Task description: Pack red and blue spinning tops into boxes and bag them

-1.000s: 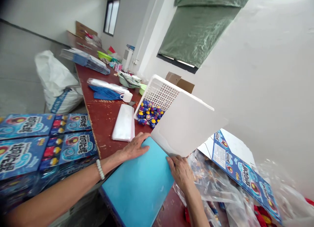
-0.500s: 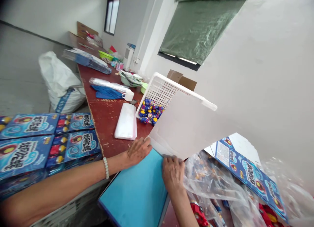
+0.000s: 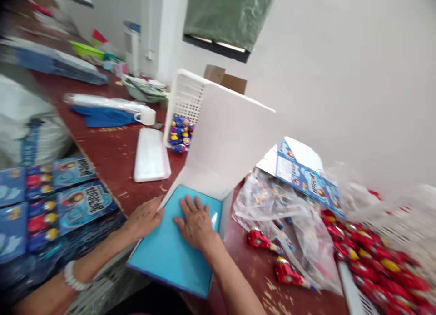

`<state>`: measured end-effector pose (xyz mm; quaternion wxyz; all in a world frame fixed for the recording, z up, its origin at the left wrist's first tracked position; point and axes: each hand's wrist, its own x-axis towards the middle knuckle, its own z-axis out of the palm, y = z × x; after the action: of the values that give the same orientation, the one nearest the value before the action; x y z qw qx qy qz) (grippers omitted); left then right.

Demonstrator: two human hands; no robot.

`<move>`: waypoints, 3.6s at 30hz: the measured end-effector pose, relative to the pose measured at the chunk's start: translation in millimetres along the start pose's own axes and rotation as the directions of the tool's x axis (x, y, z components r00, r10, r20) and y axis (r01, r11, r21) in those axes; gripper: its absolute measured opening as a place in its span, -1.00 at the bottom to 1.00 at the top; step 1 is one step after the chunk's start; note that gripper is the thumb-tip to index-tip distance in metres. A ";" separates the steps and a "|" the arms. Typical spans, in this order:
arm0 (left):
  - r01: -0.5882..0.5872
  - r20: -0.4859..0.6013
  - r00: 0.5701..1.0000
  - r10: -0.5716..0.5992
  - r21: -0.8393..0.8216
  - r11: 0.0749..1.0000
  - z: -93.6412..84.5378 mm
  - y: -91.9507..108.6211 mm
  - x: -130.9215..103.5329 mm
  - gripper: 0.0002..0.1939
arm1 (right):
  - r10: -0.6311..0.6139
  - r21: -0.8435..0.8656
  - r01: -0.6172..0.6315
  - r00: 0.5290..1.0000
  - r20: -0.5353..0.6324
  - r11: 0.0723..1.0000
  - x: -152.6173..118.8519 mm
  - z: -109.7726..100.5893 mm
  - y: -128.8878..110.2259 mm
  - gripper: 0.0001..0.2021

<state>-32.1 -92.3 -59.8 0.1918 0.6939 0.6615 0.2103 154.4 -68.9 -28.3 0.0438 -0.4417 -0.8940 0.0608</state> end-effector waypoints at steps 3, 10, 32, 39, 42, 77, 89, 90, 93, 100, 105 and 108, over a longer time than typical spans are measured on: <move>-0.057 0.025 0.998 0.057 -0.006 0.998 -7.6 1.4 2.9 -0.50 | 0.010 0.090 -0.013 0.999 0.033 0.996 0.4 -2.4 -5.4 -0.42; -0.028 0.020 0.999 0.029 -0.070 0.997 -22.2 -25.8 9.5 -0.48 | 0.017 0.201 0.111 0.840 -0.543 0.973 -63.6 -52.4 10.8 -0.60; -0.499 0.189 0.866 0.464 0.250 0.830 19.7 22.6 -18.0 -0.44 | 0.415 0.320 -0.264 0.549 -0.726 0.910 -123.2 -75.4 92.5 -0.49; -0.481 0.216 0.872 0.439 0.211 0.851 17.0 25.6 -20.5 -0.39 | 0.167 0.366 0.255 0.570 -0.805 0.895 3.7 -45.5 18.9 -0.56; -0.489 0.202 0.868 0.454 0.183 0.853 18.6 24.0 -20.4 -0.37 | 0.129 0.361 0.246 0.641 -0.757 0.899 32.4 -22.1 22.7 -0.59; -0.518 0.035 0.852 0.523 0.205 0.831 30.3 16.2 -21.9 -0.36 | -0.124 0.215 0.218 0.917 -0.379 0.952 81.9 -40.6 7.9 -0.56; -0.551 -0.104 0.792 0.602 0.304 0.777 31.6 11.0 -19.4 -0.55 | 0.237 0.012 -0.252 0.893 -0.381 0.968 -108.5 -57.7 55.0 -0.45; -0.560 -0.098 0.788 0.607 0.293 0.775 29.9 12.3 -19.8 -0.55 | 0.347 -0.037 -0.370 0.899 -0.267 0.928 -145.4 -56.4 71.6 -0.42; -0.579 -0.097 0.785 0.612 0.237 0.780 24.4 20.7 -22.8 -0.55 | 0.673 -0.133 -0.664 0.738 0.045 0.736 -239.9 -40.0 112.7 -0.24; -0.633 -0.168 0.740 0.652 0.154 0.759 21.1 44.1 -33.2 -0.67 | 0.635 -0.023 -0.635 0.772 0.000 0.772 -299.6 -15.5 137.3 -0.53; -0.663 -0.173 0.743 0.647 -0.048 0.747 22.2 65.8 -45.4 -0.59 | 0.657 0.575 -0.413 0.685 -0.315 0.707 -239.5 -40.4 97.6 -0.53; -0.633 -0.118 0.771 0.626 -0.258 0.730 21.9 83.9 -49.4 -0.41 | 0.609 0.920 -0.067 0.767 -0.200 0.386 -183.9 -59.5 44.6 -0.55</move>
<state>48.3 -145.7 -34.3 0.1986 0.8393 0.3527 0.3629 308.7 -184.2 19.4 0.4843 -0.5339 -0.5682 0.3969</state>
